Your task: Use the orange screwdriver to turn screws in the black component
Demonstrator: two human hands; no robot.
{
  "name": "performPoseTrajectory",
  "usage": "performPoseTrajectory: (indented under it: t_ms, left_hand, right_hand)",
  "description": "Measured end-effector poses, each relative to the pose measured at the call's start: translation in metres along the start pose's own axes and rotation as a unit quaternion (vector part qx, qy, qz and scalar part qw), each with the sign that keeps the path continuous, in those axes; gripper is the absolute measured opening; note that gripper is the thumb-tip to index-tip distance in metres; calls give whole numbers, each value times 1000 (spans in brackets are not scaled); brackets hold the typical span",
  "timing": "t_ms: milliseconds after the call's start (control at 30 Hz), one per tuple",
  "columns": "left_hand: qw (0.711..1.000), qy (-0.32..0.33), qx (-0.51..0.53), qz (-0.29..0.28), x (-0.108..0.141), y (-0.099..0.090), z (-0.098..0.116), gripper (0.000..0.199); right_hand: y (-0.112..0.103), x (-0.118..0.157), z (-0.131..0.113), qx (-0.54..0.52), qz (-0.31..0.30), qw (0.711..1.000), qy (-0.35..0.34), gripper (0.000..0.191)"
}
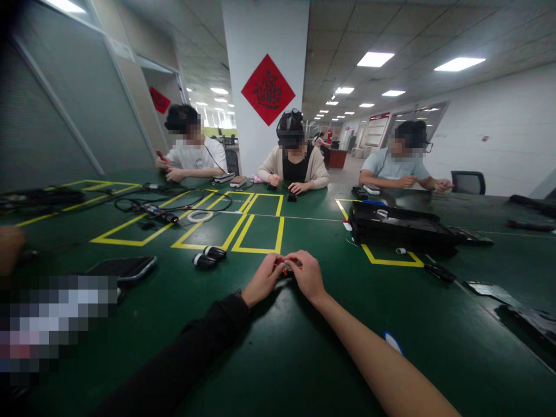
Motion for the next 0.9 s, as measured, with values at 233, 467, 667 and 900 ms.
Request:
performPoseTrajectory:
  t_ms: [233, 467, 667, 900]
  left_hand:
    - [977, 35, -178, -108, 6, 15, 6, 17]
    - [976, 28, -182, -113, 6, 11, 7, 13]
    - [980, 21, -164, -109, 6, 11, 6, 15]
    - [981, 18, -159, -110, 6, 11, 6, 16]
  right_hand:
    - [1, -18, 28, 6, -38, 997, 62, 10]
    - [-150, -22, 103, 242, 48, 955, 163, 20]
    - [-294, 65, 191, 474, 258, 813, 218, 28]
    - [-327, 76, 218, 555, 257, 761, 216, 28]
Point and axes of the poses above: each hand's wrist, its own x-axis away from the middle knuckle, its own y-axis out of the palm, z = x × y, the point moved 7 cm from there along -x, towards the middle knuckle, and after that the axes turned 6 degrees about y, right-handed, at the moved point
